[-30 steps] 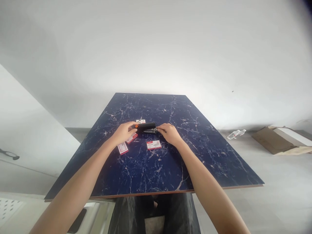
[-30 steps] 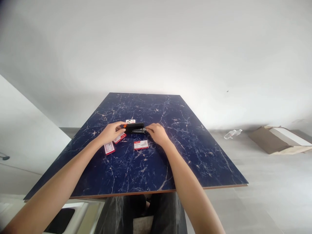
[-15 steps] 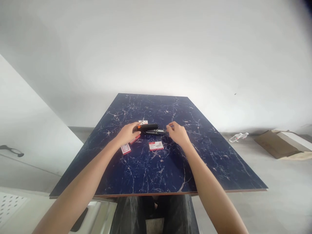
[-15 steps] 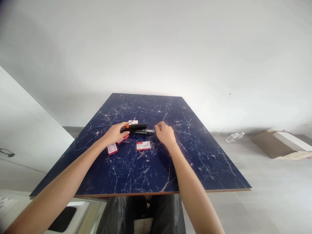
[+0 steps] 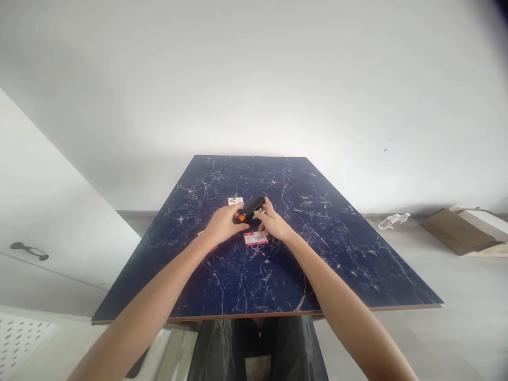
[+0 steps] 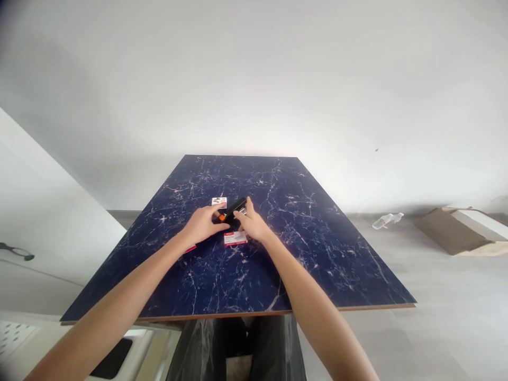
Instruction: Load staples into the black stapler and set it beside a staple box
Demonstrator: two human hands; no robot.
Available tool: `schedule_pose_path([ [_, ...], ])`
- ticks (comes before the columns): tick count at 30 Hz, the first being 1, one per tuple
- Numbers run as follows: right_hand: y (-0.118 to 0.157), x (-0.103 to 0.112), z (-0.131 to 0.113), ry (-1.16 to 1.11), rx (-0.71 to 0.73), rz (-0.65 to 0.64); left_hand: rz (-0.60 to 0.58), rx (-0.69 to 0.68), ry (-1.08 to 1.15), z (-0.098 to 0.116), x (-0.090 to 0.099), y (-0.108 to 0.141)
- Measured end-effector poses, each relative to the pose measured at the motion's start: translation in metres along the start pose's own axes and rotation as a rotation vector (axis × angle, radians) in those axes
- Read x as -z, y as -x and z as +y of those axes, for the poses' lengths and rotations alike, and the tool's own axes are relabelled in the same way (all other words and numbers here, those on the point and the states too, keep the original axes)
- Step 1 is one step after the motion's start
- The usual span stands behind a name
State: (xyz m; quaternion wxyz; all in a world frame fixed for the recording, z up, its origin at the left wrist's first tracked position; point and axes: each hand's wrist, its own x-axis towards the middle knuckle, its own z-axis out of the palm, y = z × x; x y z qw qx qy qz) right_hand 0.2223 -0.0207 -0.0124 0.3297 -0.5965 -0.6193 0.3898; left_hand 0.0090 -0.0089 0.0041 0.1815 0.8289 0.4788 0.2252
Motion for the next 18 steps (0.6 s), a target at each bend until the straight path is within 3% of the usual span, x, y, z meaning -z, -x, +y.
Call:
schedule_pose_path([
  [4,0.000,0.006,-0.003,0.268,0.095,0.294,-0.067,-0.187,-0.062,0.027,-0.012,0.003],
  [7,0.020,0.021,-0.014,0.333,0.118,0.432,-0.124,-0.154,-0.066,0.018,0.007,0.011],
  [9,0.045,0.031,-0.018,0.360,0.112,0.380,-0.160,-0.071,-0.089,-0.001,0.028,0.021],
  [11,0.076,0.035,-0.017,0.410,0.129,0.193,-0.233,-0.025,-0.099,-0.021,0.047,0.032],
  [14,0.116,0.025,-0.004,0.510,0.265,-0.009,-0.299,-0.050,-0.086,-0.036,0.054,0.042],
  [18,0.136,0.005,0.013,0.546,0.299,0.113,-0.284,-0.049,-0.035,-0.019,0.033,0.031],
])
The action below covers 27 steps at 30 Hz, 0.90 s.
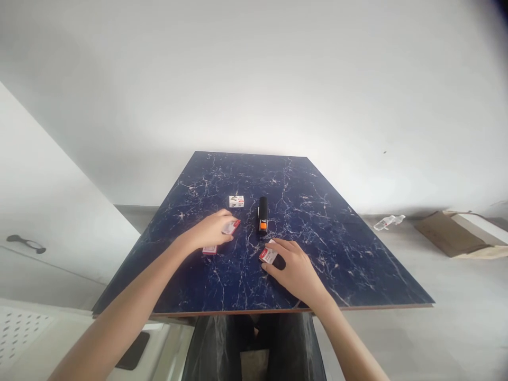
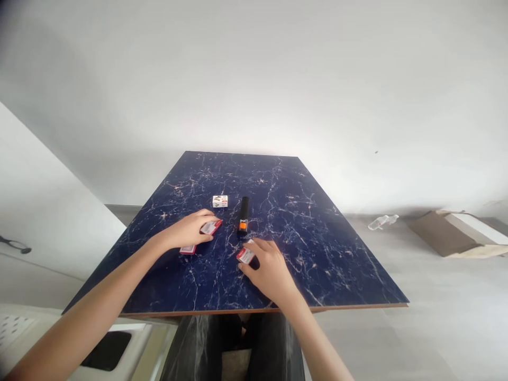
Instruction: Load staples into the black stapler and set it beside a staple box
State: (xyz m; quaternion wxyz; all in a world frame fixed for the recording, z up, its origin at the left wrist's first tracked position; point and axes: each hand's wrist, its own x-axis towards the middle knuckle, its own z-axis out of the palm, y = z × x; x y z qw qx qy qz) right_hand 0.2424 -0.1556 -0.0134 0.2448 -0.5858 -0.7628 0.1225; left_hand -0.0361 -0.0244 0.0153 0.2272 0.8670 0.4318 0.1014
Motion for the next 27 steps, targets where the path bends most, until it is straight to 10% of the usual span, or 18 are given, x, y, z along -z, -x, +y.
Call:
schedule_pose_path([
  [12,0.002,0.003,0.000,-0.190,-0.072,0.036,0.060,-0.080,0.095,0.033,-0.029,-0.045],
  [23,-0.002,0.007,-0.002,-0.229,-0.072,-0.016,-0.230,0.017,0.113,-0.006,0.031,0.048],
  [27,-0.004,0.001,-0.005,-0.124,-0.013,0.039,-0.149,0.052,0.102,-0.016,0.032,0.047],
])
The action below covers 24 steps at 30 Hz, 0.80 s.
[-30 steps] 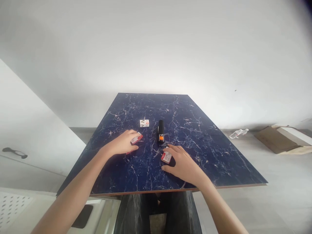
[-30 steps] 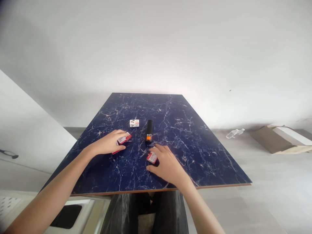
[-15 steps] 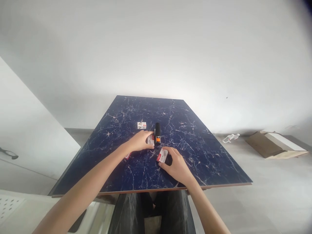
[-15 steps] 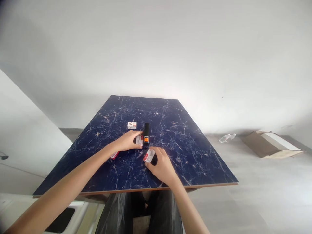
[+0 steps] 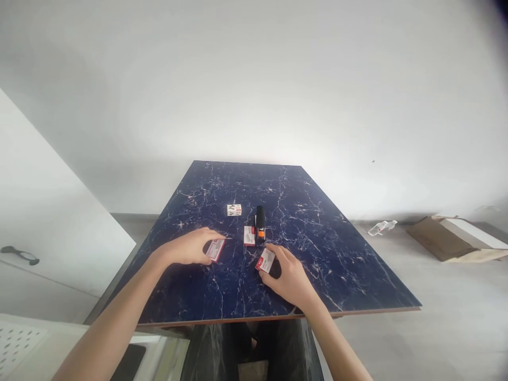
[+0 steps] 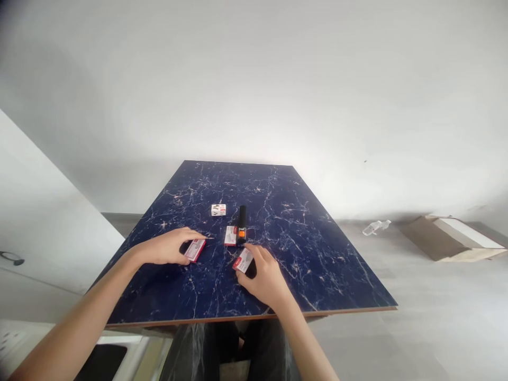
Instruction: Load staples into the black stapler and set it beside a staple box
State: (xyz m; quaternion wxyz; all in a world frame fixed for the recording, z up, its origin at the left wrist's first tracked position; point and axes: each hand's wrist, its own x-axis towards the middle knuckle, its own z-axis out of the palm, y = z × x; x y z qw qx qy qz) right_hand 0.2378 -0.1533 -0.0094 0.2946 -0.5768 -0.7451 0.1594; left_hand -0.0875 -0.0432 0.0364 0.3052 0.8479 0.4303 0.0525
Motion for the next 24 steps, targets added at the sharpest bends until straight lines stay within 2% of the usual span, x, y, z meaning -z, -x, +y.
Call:
schedule_pose_path([
  [5,0.002,-0.009,0.001,0.047,0.085,0.023,0.151,-0.103,0.011,0.034,-0.013,-0.053],
  [8,0.003,-0.008,0.004,0.023,0.072,0.012,0.127,-0.177,0.025,0.051,-0.027,-0.083],
  [10,0.004,-0.006,0.005,0.005,0.063,0.003,0.102,-0.179,0.043,0.054,-0.036,-0.093],
  [14,0.004,-0.002,0.005,-0.012,0.096,-0.007,0.107,-0.150,0.105,0.044,-0.048,-0.097],
  [19,0.005,-0.005,0.002,0.009,0.126,-0.006,0.184,-0.091,0.118,0.035,-0.056,-0.098],
  [24,-0.009,0.002,-0.005,-0.005,0.205,0.072,0.193,-0.192,0.160,0.031,-0.053,-0.098],
])
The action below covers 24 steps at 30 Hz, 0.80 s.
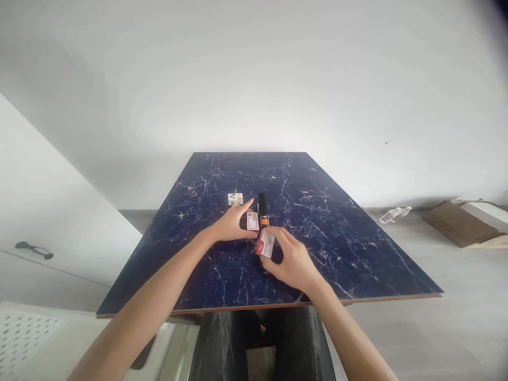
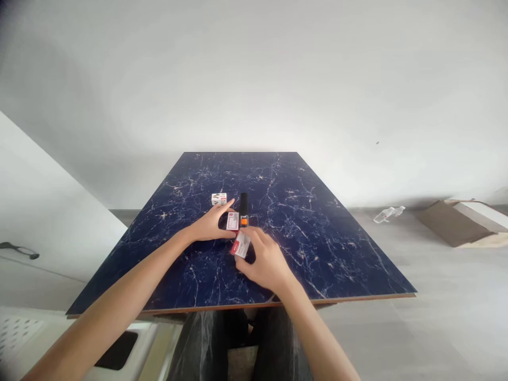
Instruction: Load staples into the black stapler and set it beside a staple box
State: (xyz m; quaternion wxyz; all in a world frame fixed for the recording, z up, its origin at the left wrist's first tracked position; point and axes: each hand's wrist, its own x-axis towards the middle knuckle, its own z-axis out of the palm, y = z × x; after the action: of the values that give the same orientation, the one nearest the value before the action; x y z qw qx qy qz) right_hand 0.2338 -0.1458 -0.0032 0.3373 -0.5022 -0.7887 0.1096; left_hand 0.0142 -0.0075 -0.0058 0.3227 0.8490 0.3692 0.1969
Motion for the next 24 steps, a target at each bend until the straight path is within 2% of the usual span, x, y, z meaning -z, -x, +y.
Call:
schedule_pose_path([
  [2,-0.021,0.005,0.002,0.018,0.063,0.036,0.065,-0.076,0.100,-0.006,0.007,0.001],
  [5,-0.061,0.010,0.011,0.075,0.150,-0.001,0.284,-0.132,0.155,-0.022,0.017,0.001],
  [7,-0.082,0.008,0.020,0.102,0.180,-0.100,0.443,-0.084,0.051,-0.034,0.022,0.000],
  [9,-0.093,0.005,0.030,0.111,0.180,-0.198,0.514,0.007,-0.094,-0.045,0.025,-0.004],
  [10,-0.095,0.003,0.034,0.111,0.177,-0.232,0.496,0.049,-0.162,-0.050,0.025,-0.006],
  [12,-0.092,-0.001,0.040,0.111,0.178,-0.258,0.372,0.096,-0.279,-0.056,0.025,-0.010],
  [14,-0.086,-0.002,0.042,0.116,0.186,-0.247,0.245,0.078,-0.370,-0.058,0.024,-0.013],
  [15,-0.083,-0.002,0.043,0.119,0.193,-0.238,0.220,0.058,-0.396,-0.058,0.023,-0.015],
  [19,-0.080,0.000,0.041,0.083,0.211,-0.166,0.239,0.002,-0.406,-0.051,0.022,-0.015],
  [24,-0.083,0.001,0.042,-0.055,0.077,-0.024,0.118,-0.084,-0.371,-0.039,0.018,-0.014],
])
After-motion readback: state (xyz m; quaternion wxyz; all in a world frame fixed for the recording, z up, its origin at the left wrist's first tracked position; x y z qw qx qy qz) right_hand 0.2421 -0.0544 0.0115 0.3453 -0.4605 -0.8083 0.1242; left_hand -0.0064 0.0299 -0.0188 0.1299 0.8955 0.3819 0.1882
